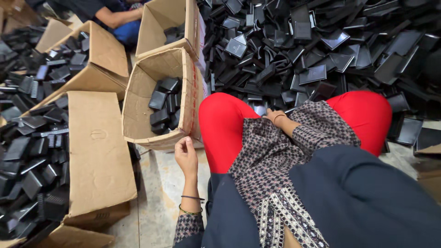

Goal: The person sits on the floor and repeatedly picks up small black rectangular components from a large pile, briefly turns them over, and places them into a cardboard box. The action is repeated continuously with both hands.

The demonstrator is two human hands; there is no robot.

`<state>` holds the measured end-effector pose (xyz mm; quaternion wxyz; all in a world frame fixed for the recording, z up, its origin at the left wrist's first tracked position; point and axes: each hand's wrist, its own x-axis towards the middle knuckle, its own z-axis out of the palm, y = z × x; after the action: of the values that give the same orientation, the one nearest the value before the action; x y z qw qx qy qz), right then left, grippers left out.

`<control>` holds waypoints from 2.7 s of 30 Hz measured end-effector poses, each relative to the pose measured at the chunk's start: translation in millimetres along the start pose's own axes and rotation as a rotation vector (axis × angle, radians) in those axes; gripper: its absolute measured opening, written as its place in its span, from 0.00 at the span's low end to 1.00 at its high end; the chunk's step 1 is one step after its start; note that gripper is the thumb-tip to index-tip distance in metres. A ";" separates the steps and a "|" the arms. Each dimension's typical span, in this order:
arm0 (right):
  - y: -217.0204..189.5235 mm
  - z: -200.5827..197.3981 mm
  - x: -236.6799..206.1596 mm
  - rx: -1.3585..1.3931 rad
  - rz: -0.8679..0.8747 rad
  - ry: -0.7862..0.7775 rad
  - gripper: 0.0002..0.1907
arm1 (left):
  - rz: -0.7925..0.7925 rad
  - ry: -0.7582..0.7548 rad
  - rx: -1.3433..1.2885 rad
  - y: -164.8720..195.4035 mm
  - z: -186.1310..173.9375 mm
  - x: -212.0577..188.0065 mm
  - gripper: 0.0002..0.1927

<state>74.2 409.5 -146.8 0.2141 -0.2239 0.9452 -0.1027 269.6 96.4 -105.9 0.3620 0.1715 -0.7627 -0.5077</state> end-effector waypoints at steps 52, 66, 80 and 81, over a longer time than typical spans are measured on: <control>50.6 -57.9 45.7 -0.024 0.214 0.206 0.15 | 0.131 -1.020 0.724 -33.8 332.9 49.1 0.13; 17.6 -43.6 64.1 -0.170 0.484 -0.161 0.16 | -0.216 -1.382 0.990 -42.8 362.6 25.7 0.24; 42.4 -41.2 69.0 -0.183 0.300 0.032 0.12 | -0.086 -0.470 0.490 7.7 336.8 75.6 0.10; 45.7 -41.6 70.5 -0.141 0.297 0.075 0.12 | -0.042 -0.360 0.317 3.6 329.9 91.5 0.09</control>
<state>-18.8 420.8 -148.5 0.1753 -0.0924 0.9801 -0.0117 -31.7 254.9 -141.4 0.1784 0.1488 -0.8815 -0.4111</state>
